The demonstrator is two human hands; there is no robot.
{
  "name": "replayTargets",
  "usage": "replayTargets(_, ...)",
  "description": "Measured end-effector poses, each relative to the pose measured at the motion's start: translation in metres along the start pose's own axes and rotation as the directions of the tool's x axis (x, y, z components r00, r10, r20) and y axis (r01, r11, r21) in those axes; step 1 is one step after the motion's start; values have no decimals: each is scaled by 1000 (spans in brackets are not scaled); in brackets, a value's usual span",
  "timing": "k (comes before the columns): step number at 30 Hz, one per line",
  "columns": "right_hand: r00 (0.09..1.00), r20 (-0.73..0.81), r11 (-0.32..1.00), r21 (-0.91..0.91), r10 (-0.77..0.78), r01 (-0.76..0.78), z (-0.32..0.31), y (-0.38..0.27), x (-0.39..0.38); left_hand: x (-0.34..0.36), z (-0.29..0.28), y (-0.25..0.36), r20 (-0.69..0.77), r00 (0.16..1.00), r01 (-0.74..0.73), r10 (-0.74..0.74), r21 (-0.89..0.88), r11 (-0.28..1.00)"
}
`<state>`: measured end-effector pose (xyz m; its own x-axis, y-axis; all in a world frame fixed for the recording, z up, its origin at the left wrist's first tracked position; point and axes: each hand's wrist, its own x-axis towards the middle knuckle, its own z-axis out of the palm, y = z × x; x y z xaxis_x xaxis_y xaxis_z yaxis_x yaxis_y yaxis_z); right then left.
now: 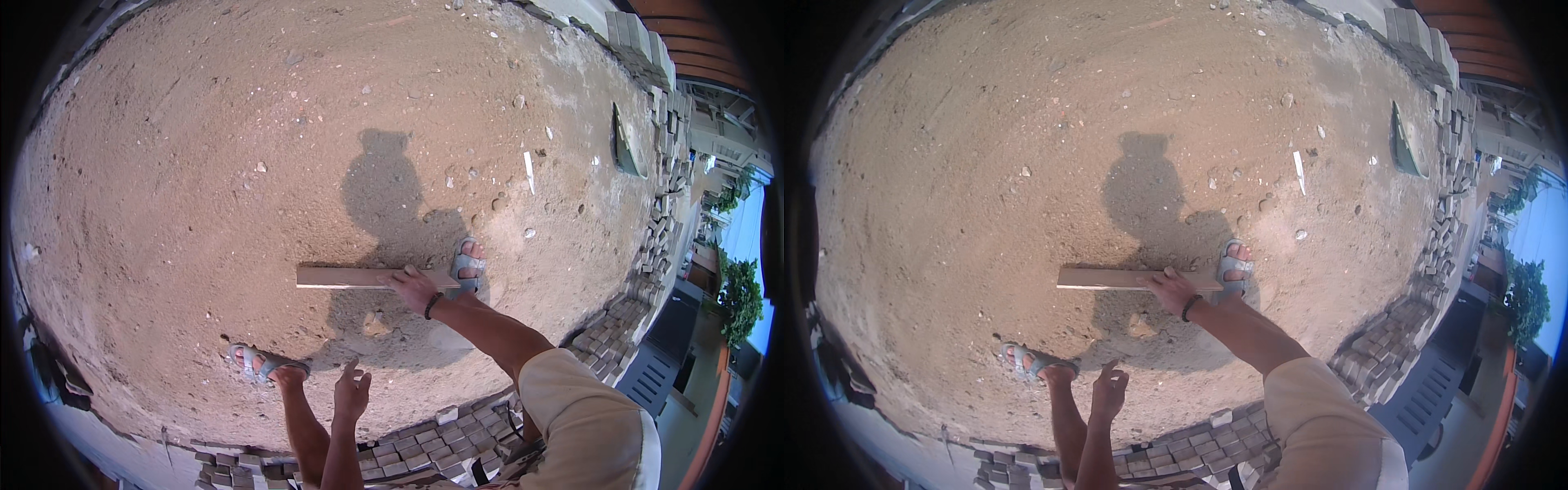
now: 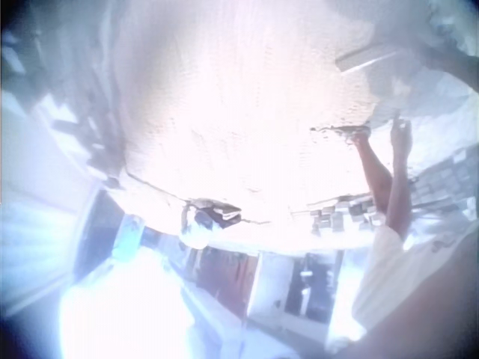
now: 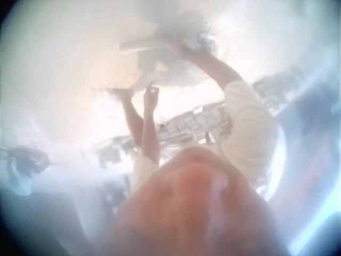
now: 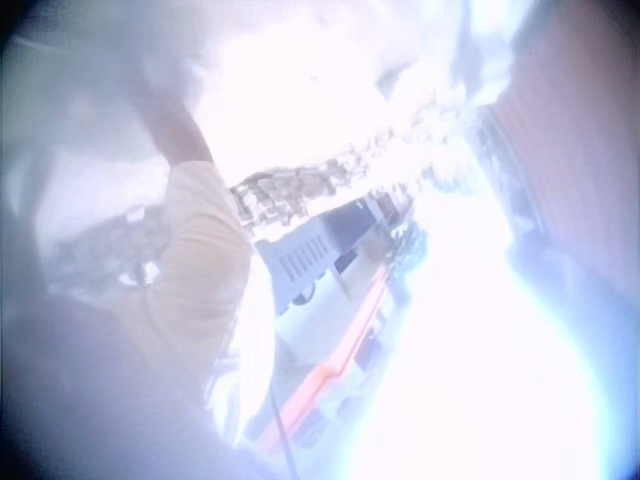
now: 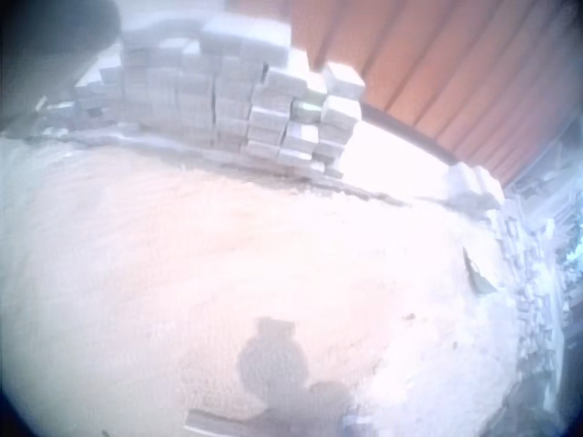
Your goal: The person carries a headpan filled with sand to a construction area and pours it onto a prepared ground surface. They then use a straight wooden plank to spread and level the sand within a brick-lined perimeter.
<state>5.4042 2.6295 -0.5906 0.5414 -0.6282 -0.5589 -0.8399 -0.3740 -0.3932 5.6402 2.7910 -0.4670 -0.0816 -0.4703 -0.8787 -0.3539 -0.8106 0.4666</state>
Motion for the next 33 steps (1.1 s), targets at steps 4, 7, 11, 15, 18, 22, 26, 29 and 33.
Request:
replayTargets(4, 993, -11, 993, -5, -117, 117, -42, -7, 6, -11, -12, 0, -29, 999, -15, 13, -55, 998)
replayTargets(7, 926, -377, 997, 78, 5, 26, -108, -3, 69, -16, -18, 5, -40, 999, -18, 14, -91, 996)
replayTargets(11, 950, -313, 999, -34, 18, -30, -117, 1, 157, -17, -13, -5, -16, 1000, -20, 19, -59, 998)
replayTargets(15, 959, -161, 935, -309, -231, 174, -67, -41, 145, -20, -23, 2, -32, 999, 2, -5, -99, 995)
replayTargets(18, 909, 18, 871, -277, -417, 405, -25, -52, 80, -24, -24, 4, -52, 999, -12, 6, -107, 994)
replayTargets(22, 906, 217, 888, -213, -365, 408, 14, -50, -1, -22, -27, 9, -62, 997, -58, 51, -117, 991)
replayTargets(26, 853, 361, 856, -215, -378, 470, 21, -23, -45, -18, -29, 3, -78, 996, -50, 45, -61, 997)
replayTargets(29, 831, 460, 904, -125, -312, 409, 4, -15, -59, -19, -32, 3, -49, 998, -34, 30, -81, 996)
replayTargets(33, 931, 364, 986, 160, -20, -42, -14, -55, -48, -25, -32, 8, -29, 999, -25, 22, -113, 993)
